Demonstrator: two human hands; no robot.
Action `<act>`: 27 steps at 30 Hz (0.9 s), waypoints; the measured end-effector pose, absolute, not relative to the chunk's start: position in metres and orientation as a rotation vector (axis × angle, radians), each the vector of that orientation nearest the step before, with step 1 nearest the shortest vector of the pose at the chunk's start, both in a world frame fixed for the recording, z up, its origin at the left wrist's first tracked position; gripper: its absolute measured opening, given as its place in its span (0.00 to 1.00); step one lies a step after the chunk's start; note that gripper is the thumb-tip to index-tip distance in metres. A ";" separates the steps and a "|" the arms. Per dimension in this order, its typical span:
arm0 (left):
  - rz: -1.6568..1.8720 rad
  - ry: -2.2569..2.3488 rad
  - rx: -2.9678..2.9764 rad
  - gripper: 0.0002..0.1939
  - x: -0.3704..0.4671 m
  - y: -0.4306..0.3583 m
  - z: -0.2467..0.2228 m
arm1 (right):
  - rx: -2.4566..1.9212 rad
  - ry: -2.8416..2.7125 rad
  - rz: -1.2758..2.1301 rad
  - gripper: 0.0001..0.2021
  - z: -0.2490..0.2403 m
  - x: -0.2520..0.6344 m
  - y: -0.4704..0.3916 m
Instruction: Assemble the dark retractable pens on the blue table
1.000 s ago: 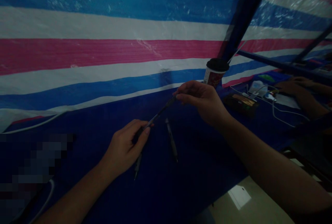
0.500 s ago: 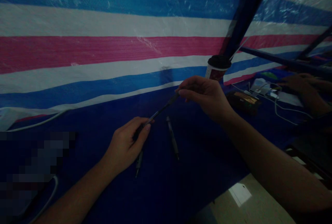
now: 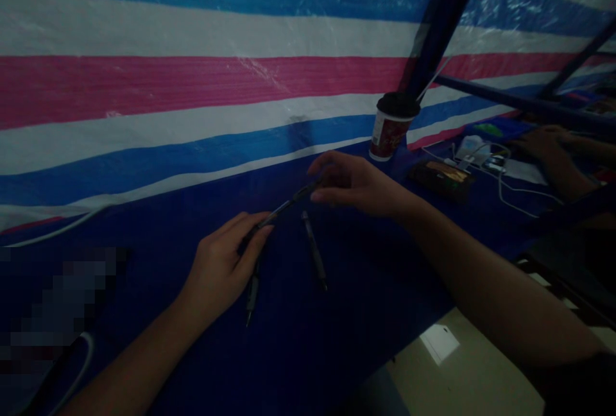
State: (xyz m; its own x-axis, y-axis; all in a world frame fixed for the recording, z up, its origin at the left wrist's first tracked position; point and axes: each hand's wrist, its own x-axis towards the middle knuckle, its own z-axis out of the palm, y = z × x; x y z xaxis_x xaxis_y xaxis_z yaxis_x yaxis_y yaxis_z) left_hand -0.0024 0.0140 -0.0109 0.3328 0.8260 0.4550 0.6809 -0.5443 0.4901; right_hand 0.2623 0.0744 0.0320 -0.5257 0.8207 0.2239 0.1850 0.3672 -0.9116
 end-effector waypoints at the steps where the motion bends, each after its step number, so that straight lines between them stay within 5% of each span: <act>1: 1.010 1.369 2.383 0.16 -0.003 0.014 -0.011 | -0.902 -1.967 1.173 0.20 0.033 0.263 0.075; 5: 1.023 1.343 2.398 0.15 -0.002 0.013 -0.011 | -1.230 -2.102 1.014 0.33 0.036 0.267 0.074; 10: 1.035 1.355 2.423 0.15 -0.002 0.012 -0.010 | -1.001 -2.136 1.011 0.23 0.040 0.267 0.071; 14: 1.031 1.365 2.399 0.15 -0.003 0.013 -0.012 | -1.272 -2.120 0.874 0.39 0.037 0.265 0.068; 19: 1.045 1.434 2.347 0.16 -0.003 0.014 -0.012 | -1.047 -2.213 0.896 0.23 0.036 0.263 0.067; 23: 1.080 1.421 2.291 0.15 -0.001 0.012 -0.010 | -1.167 -2.224 0.889 0.31 0.039 0.261 0.064; 27: 1.090 1.472 2.191 0.15 -0.001 0.012 -0.008 | -0.986 -2.226 0.899 0.15 0.041 0.263 0.064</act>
